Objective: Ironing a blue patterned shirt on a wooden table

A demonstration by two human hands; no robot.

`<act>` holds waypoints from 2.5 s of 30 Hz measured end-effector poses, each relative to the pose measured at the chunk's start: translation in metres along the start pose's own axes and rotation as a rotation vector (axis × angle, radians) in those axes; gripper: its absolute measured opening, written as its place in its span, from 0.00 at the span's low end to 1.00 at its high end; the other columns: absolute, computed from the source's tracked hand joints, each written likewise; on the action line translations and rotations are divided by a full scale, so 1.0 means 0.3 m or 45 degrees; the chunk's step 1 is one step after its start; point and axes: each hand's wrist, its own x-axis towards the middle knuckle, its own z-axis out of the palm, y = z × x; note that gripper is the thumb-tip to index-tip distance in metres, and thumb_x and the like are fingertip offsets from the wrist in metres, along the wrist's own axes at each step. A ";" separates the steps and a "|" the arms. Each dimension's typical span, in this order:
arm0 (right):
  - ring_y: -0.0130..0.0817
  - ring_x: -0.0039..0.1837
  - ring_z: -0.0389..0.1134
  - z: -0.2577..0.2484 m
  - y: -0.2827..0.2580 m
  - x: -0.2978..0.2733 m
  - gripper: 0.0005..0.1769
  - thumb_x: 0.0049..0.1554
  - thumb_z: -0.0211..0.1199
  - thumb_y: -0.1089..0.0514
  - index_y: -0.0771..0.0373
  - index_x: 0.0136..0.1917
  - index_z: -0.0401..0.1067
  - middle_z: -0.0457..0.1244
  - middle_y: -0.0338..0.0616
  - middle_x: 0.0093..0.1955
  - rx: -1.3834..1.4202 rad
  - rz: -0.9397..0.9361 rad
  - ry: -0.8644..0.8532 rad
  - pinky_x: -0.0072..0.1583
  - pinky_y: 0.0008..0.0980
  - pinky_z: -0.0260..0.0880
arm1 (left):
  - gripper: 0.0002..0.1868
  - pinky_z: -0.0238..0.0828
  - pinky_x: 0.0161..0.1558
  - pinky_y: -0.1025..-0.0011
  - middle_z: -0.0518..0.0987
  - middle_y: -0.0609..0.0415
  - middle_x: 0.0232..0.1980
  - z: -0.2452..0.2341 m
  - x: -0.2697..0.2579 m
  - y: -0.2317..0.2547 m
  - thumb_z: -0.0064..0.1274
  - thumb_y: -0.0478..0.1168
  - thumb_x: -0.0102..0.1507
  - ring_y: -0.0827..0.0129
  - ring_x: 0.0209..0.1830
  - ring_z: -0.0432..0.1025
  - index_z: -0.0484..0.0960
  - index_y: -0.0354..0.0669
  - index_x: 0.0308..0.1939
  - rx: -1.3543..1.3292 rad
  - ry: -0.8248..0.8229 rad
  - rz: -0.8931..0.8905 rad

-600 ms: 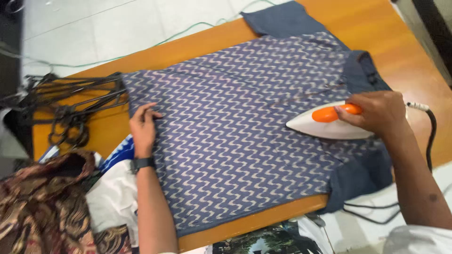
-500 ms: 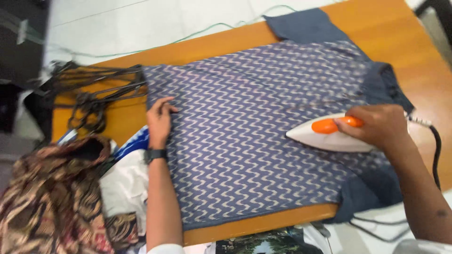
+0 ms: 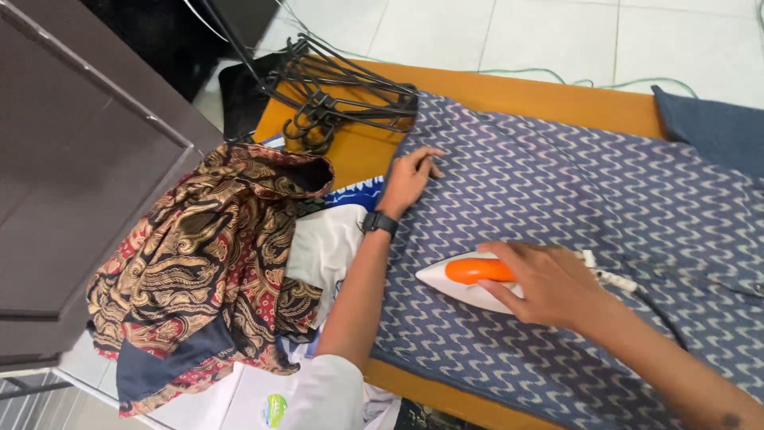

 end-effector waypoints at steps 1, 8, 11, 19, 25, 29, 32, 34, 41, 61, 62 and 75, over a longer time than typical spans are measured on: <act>0.47 0.50 0.77 -0.007 -0.020 0.016 0.28 0.57 0.51 0.30 0.39 0.65 0.65 0.72 0.43 0.46 -0.004 -0.006 0.003 0.47 0.47 0.77 | 0.18 0.77 0.44 0.69 0.85 0.58 0.25 -0.001 0.001 -0.001 0.46 0.30 0.66 0.65 0.31 0.81 0.87 0.57 0.48 0.002 0.006 0.004; 0.44 0.43 0.77 0.047 -0.055 0.044 0.21 0.62 0.50 0.34 0.39 0.64 0.67 0.69 0.41 0.42 -0.263 -0.026 0.198 0.40 0.42 0.78 | 0.17 0.76 0.47 0.62 0.85 0.49 0.27 -0.027 -0.011 0.065 0.43 0.29 0.66 0.56 0.35 0.81 0.86 0.47 0.49 -0.061 -0.020 -0.005; 0.45 0.43 0.77 0.030 -0.036 0.046 0.19 0.62 0.51 0.34 0.36 0.61 0.71 0.70 0.43 0.41 -0.162 -0.148 0.128 0.39 0.42 0.79 | 0.17 0.76 0.49 0.62 0.85 0.50 0.28 -0.032 -0.011 0.077 0.44 0.29 0.66 0.55 0.37 0.81 0.86 0.47 0.50 -0.063 -0.030 -0.006; 0.48 0.39 0.77 0.064 -0.080 -0.006 0.21 0.58 0.54 0.31 0.32 0.61 0.70 0.71 0.43 0.40 -0.160 0.114 0.188 0.39 0.47 0.78 | 0.17 0.77 0.50 0.61 0.86 0.46 0.30 -0.042 -0.016 0.129 0.41 0.29 0.68 0.55 0.38 0.81 0.85 0.43 0.51 -0.086 -0.056 -0.071; 0.43 0.37 0.76 0.055 -0.076 -0.013 0.21 0.62 0.50 0.34 0.35 0.65 0.67 0.69 0.44 0.38 -0.384 0.211 0.309 0.37 0.39 0.78 | 0.18 0.78 0.49 0.63 0.86 0.47 0.30 -0.035 -0.005 0.097 0.41 0.29 0.68 0.58 0.37 0.81 0.86 0.44 0.51 -0.072 -0.070 -0.095; 0.42 0.36 0.74 0.063 -0.023 -0.046 0.24 0.59 0.59 0.36 0.34 0.68 0.69 0.69 0.39 0.39 -0.130 -0.290 0.131 0.33 0.40 0.75 | 0.17 0.75 0.46 0.66 0.86 0.51 0.33 -0.025 0.011 0.010 0.40 0.34 0.70 0.64 0.35 0.80 0.85 0.46 0.53 -0.042 -0.135 -0.084; 0.44 0.35 0.71 0.076 -0.024 -0.105 0.28 0.59 0.61 0.36 0.34 0.72 0.66 0.66 0.35 0.41 -0.036 -0.305 -0.021 0.32 0.45 0.70 | 0.16 0.71 0.44 0.71 0.86 0.56 0.34 -0.006 0.013 -0.076 0.40 0.38 0.71 0.72 0.35 0.79 0.83 0.50 0.54 -0.014 -0.178 -0.064; 0.50 0.37 0.71 0.067 -0.012 -0.153 0.30 0.60 0.58 0.36 0.31 0.75 0.63 0.66 0.39 0.39 -0.005 -0.133 -0.138 0.34 0.50 0.69 | 0.15 0.71 0.46 0.74 0.86 0.58 0.33 0.001 0.026 -0.105 0.41 0.37 0.70 0.75 0.36 0.79 0.84 0.54 0.53 -0.037 -0.192 -0.043; 0.45 0.28 0.71 0.006 0.216 -0.516 0.26 0.53 0.60 0.23 0.31 0.59 0.77 0.69 0.37 0.28 -0.333 0.291 0.091 0.29 0.42 0.65 | 0.15 0.70 0.53 0.72 0.85 0.52 0.35 0.007 0.025 -0.080 0.39 0.34 0.72 0.70 0.39 0.78 0.81 0.47 0.55 -0.082 -0.218 -0.008; 0.40 0.38 0.73 0.039 0.018 -0.392 0.27 0.57 0.54 0.29 0.41 0.62 0.72 0.70 0.33 0.42 -0.191 0.053 0.037 0.32 0.40 0.69 | 0.13 0.72 0.47 0.74 0.83 0.54 0.32 0.002 0.031 -0.099 0.40 0.35 0.70 0.73 0.34 0.76 0.81 0.46 0.52 -0.155 -0.109 0.014; 0.40 0.34 0.71 0.062 -0.013 -0.342 0.28 0.59 0.53 0.30 0.42 0.66 0.69 0.68 0.35 0.40 -0.165 -0.045 0.054 0.29 0.40 0.68 | 0.14 0.72 0.47 0.74 0.83 0.54 0.31 0.001 0.030 -0.102 0.39 0.36 0.71 0.74 0.34 0.76 0.81 0.47 0.53 -0.176 -0.120 0.056; 0.28 0.19 0.55 0.100 -0.171 -0.102 0.26 0.64 0.53 0.25 0.44 0.61 0.65 0.57 0.35 0.25 -0.387 -0.253 0.361 0.23 0.28 0.50 | 0.13 0.71 0.47 0.74 0.81 0.52 0.31 0.009 0.049 -0.133 0.40 0.37 0.73 0.71 0.35 0.76 0.81 0.44 0.53 -0.351 -0.121 0.116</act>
